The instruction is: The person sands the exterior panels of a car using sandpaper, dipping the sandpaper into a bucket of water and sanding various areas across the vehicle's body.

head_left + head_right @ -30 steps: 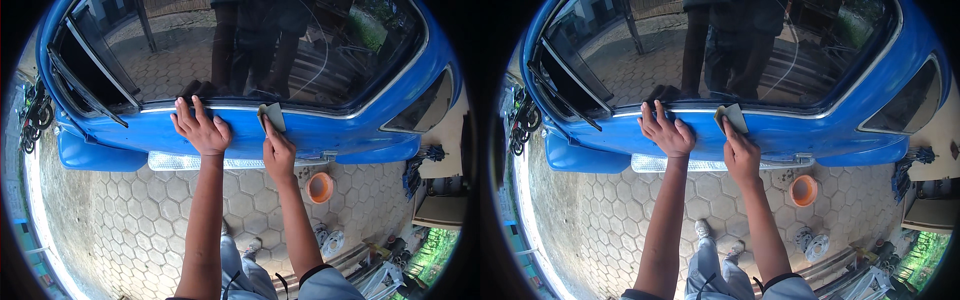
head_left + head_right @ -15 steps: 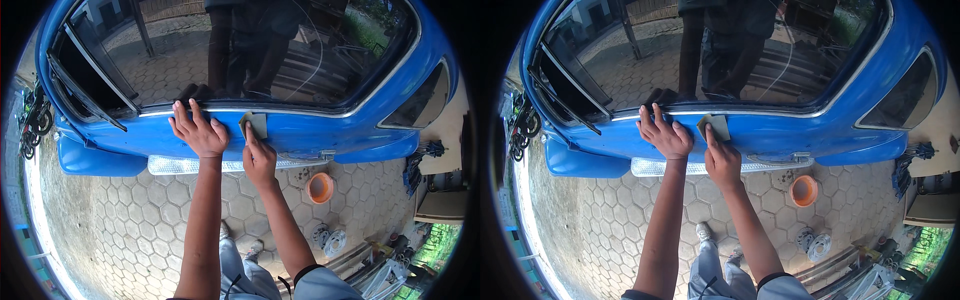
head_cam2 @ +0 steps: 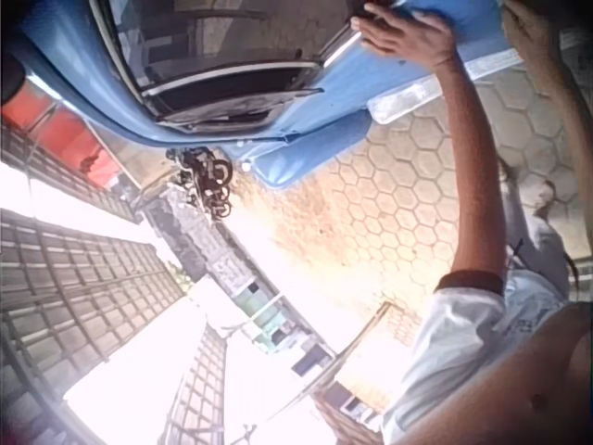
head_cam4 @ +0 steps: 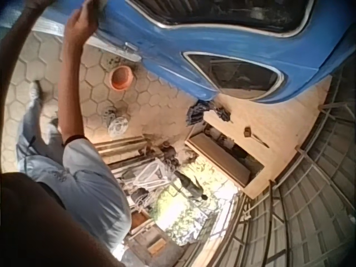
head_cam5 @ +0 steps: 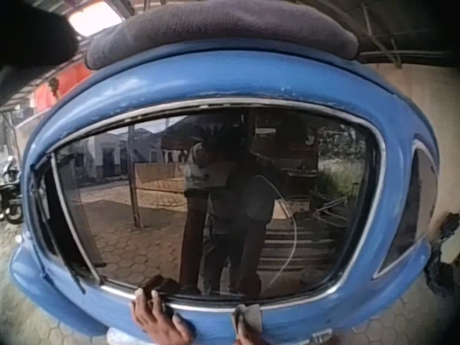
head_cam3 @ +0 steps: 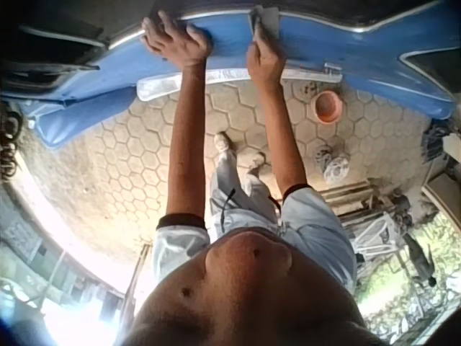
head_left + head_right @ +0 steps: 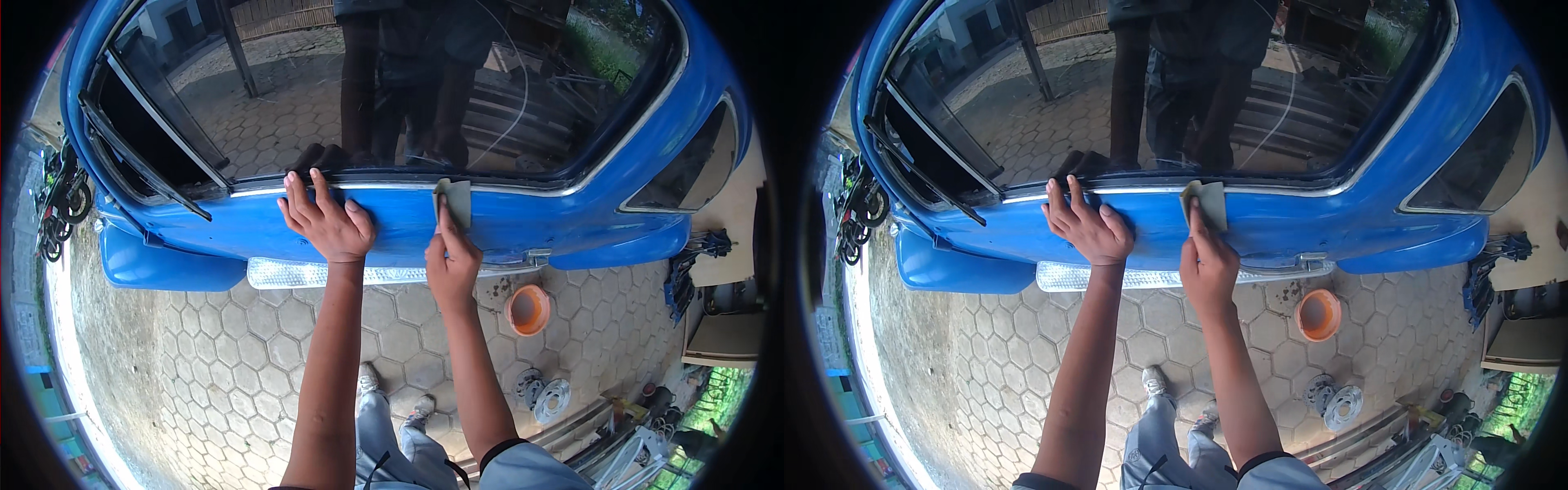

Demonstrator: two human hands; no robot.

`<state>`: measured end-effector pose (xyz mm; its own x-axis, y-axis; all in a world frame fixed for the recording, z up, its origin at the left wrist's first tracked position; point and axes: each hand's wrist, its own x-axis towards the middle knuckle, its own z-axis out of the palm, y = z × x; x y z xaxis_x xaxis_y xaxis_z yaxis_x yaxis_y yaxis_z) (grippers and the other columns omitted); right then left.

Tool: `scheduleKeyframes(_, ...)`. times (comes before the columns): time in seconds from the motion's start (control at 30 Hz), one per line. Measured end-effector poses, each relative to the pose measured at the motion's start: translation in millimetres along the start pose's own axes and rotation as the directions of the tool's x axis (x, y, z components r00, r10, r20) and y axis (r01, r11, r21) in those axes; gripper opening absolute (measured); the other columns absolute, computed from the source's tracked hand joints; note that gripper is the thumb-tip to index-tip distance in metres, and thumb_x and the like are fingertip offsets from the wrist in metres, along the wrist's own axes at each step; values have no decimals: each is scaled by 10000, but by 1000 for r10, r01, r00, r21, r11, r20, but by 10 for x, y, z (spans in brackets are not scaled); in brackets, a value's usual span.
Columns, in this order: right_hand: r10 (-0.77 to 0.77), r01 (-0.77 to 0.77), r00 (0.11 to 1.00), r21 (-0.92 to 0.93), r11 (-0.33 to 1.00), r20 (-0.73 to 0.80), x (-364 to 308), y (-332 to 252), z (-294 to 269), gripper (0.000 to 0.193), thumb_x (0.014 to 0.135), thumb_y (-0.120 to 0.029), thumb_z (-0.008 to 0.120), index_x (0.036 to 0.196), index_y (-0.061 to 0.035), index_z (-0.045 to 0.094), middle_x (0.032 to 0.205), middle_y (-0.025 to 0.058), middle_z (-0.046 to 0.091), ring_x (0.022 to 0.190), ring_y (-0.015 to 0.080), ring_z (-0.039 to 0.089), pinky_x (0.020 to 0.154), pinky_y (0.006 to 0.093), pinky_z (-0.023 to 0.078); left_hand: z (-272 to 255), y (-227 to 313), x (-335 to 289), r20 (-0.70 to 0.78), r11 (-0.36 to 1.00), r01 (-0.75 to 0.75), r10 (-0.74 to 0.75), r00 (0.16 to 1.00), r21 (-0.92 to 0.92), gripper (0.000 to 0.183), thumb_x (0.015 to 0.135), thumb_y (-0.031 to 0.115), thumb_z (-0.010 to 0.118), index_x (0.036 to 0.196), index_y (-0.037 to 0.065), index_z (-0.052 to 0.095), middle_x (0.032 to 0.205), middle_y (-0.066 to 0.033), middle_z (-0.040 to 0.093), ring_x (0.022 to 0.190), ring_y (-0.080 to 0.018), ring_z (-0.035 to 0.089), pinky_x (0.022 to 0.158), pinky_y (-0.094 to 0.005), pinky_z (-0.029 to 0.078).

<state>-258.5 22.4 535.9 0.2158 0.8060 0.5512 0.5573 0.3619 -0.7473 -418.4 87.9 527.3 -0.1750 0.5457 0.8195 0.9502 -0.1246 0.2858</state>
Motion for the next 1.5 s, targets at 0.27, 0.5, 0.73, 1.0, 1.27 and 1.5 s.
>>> scheduleKeyframes(0.27,-73,61,980,68,996,183,68,-68,-51,561,823,73,577,1343,-136,609,852,138,689,665,293,662,621,385,524,-17,-44,-2,-3,1000,-2,2,1000,14,626,947,378,344,1435,-8,415,1491,-255,361,1411,-397,307,1138,-558,170)
scheduleKeyframes(0.5,341,-352,928,-54,934,-151,-564,253,-1235,452,905,74,491,1318,-50,624,686,46,601,542,86,551,558,281,474,-35,-7,34,4,1000,-28,28,1000,-4,618,952,371,333,1429,-13,420,1481,-264,356,1400,-397,310,1144,-567,152)
scheduleKeyframes(0.73,480,-466,846,-116,877,234,-1729,291,-1270,443,863,22,584,1288,-89,640,794,179,665,632,281,663,592,359,520,10,57,3,-18,1000,-15,15,1000,5,598,972,389,323,1420,8,433,1494,-246,342,1406,-407,284,1151,-559,153)
scheduleKeyframes(1.0,720,-627,679,-399,669,140,-3559,282,-1604,79,894,-109,606,925,-45,641,681,192,620,630,341,653,557,431,484,-41,19,-22,-25,1000,-6,6,1000,7,614,942,372,356,1431,8,438,1490,-263,358,1420,-398,298,1157,-570,150)
scheduleKeyframes(1.27,800,-746,566,-536,395,-199,-5426,356,-2919,175,927,-87,492,864,-3,632,613,182,616,486,298,633,477,410,518,-78,-12,31,-42,1000,-9,9,999,12,618,925,368,379,1425,11,448,1468,-264,391,1411,-393,321,1166,-556,161)
scheduleKeyframes(1.5,950,-965,215,-198,171,-226,-5715,676,-3391,225,939,-72,457,810,30,611,559,100,564,442,194,597,429,355,556,-437,129,-208,197,995,-73,84,977,-63,556,960,168,444,1498,51,362,1574,-187,304,1467,-363,258,1191,-489,159)
